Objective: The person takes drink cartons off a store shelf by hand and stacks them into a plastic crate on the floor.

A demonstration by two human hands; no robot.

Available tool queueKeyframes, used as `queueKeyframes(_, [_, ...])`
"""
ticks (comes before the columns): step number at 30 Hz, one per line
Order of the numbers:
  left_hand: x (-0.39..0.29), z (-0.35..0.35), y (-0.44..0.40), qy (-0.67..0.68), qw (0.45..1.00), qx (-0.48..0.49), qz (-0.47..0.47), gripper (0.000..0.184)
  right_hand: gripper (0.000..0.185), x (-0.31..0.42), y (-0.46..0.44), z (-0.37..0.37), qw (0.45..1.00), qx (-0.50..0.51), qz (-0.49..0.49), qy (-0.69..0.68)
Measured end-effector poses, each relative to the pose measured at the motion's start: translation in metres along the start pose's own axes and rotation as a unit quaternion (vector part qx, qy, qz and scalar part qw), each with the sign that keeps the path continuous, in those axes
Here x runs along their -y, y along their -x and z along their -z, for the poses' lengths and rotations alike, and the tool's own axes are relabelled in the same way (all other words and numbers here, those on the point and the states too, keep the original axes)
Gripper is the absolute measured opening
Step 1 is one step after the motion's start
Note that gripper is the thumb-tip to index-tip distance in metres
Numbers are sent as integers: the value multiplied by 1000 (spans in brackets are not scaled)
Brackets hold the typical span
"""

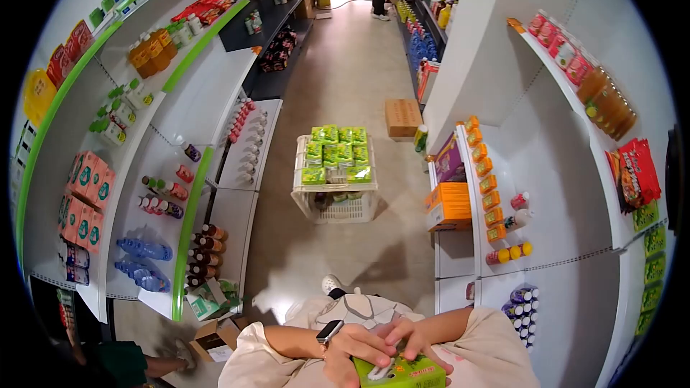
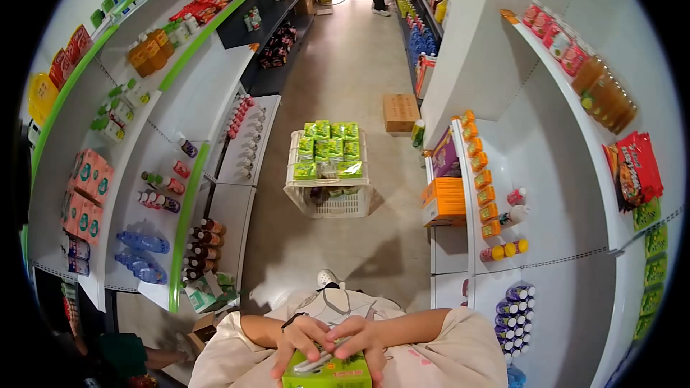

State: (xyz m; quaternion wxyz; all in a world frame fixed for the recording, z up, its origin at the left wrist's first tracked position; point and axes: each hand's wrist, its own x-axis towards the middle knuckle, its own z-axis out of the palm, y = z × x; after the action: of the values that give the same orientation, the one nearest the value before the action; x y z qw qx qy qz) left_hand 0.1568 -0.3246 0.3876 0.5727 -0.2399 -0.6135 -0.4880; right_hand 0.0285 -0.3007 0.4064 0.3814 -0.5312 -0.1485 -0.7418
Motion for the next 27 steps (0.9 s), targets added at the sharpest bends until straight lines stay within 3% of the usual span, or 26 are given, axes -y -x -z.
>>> queueKeyframes(2, [-10, 22, 0, -51, 999, -12, 5, 49, 70, -44, -16, -25, 996, -84, 38, 18])
queueKeyframes(5, [-13, 48, -5, -116, 992, -50, 12, 49, 54, -55, -19, 15, 991, 32, -101, 87])
queueKeyframes(7, [-8, 63, -15, -176, 980, -90, 21, 49, 47, -73, 7, 29, 974, 37, -165, 151])
queueKeyframes(10, [10, 91, -34, -306, 930, -189, 76, 50, 51, -115, -29, 39, 928, -9, -39, 371])
queueKeyframes(13, [36, 132, -60, -382, 850, -309, 189, 51, 62, -126, -67, 68, 883, -68, -267, 381])
queueKeyframes(16, [76, 180, -74, -323, 796, -433, 273, 52, 57, -168, -102, 117, 804, -91, -382, 445])
queueKeyframes(19, [127, 240, -65, -276, 735, -510, 351, 52, 56, -219, -95, 191, 766, -250, -544, 234])
queueKeyframes(20, [145, 265, -48, -291, 712, -507, 390, 50, 56, -238, -97, 217, 768, -284, -537, 202])
queueKeyframes(22, [192, 316, -22, -245, 674, -532, 451, 49, 55, -273, -73, 285, 718, -350, -576, 175])
queueKeyframes(25, [252, 383, 8, -309, 617, -459, 559, 44, 54, -318, -40, 371, 687, -406, -579, 165])
queueKeyframes(27, [295, 430, 41, -297, 629, -429, 576, 43, 55, -339, -28, 427, 646, -414, -613, 188])
